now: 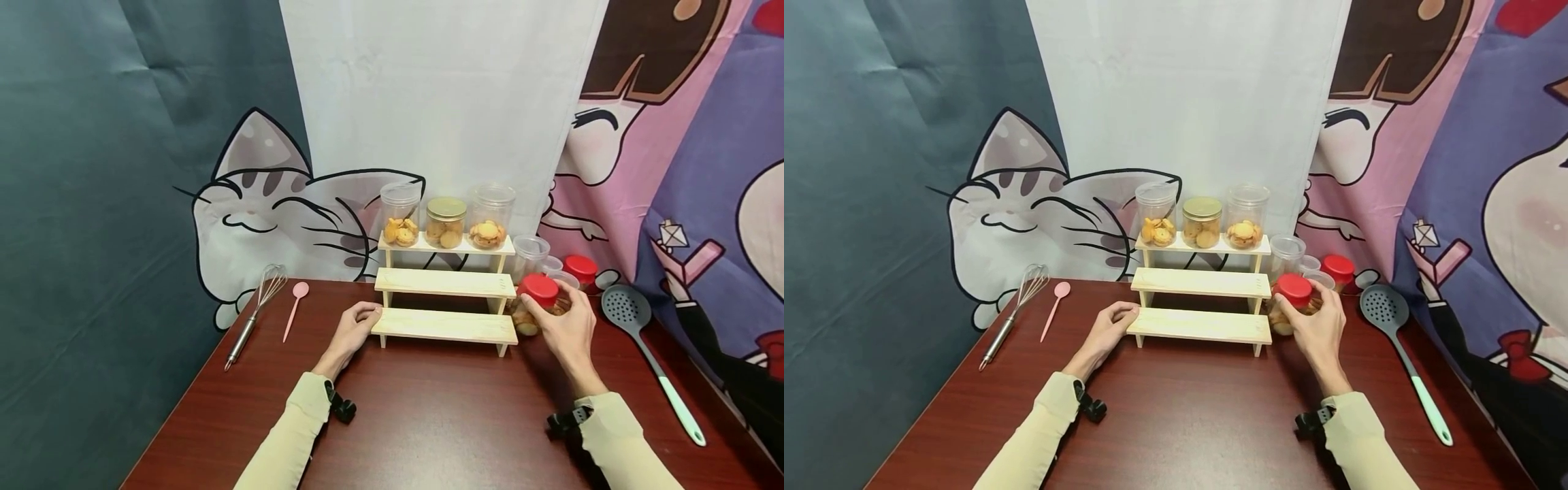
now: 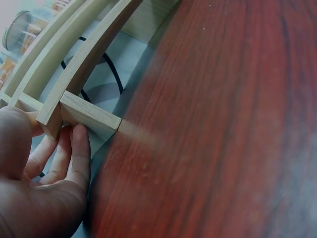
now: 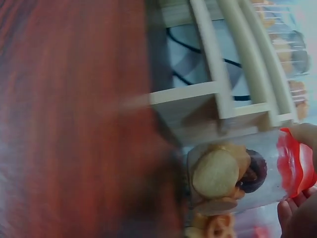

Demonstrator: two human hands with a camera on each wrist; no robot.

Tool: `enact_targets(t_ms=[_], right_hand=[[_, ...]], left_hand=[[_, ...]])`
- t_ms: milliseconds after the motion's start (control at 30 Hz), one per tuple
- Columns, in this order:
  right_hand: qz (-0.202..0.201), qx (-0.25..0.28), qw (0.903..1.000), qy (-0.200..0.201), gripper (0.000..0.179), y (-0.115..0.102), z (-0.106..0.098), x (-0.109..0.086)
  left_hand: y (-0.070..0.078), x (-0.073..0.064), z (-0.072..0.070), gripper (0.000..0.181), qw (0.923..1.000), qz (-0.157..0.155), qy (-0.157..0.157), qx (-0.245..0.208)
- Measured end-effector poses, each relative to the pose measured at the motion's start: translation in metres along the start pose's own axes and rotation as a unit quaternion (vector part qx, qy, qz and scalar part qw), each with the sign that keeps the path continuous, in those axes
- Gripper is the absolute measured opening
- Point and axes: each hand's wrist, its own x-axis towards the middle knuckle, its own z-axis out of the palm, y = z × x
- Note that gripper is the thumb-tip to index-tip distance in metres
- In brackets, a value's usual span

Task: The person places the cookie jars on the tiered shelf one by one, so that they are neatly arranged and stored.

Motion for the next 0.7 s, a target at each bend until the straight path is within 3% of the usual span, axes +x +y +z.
enact_targets(t_ms=[400,700], right_hand=[[0.016,0.042,0.998,0.045,0.073,-0.049,-0.031,0.037],[-0.016,0.096,0.9952,0.009,0.071,-0.077,-0.006,0.032]], left_hand=[[0.001,0.0,0.001,0.034,1.0,0.001,0.001,-0.009],[0.0,-0.002,0.002,0.033,1.0,-0.001,0.005,0.001]])
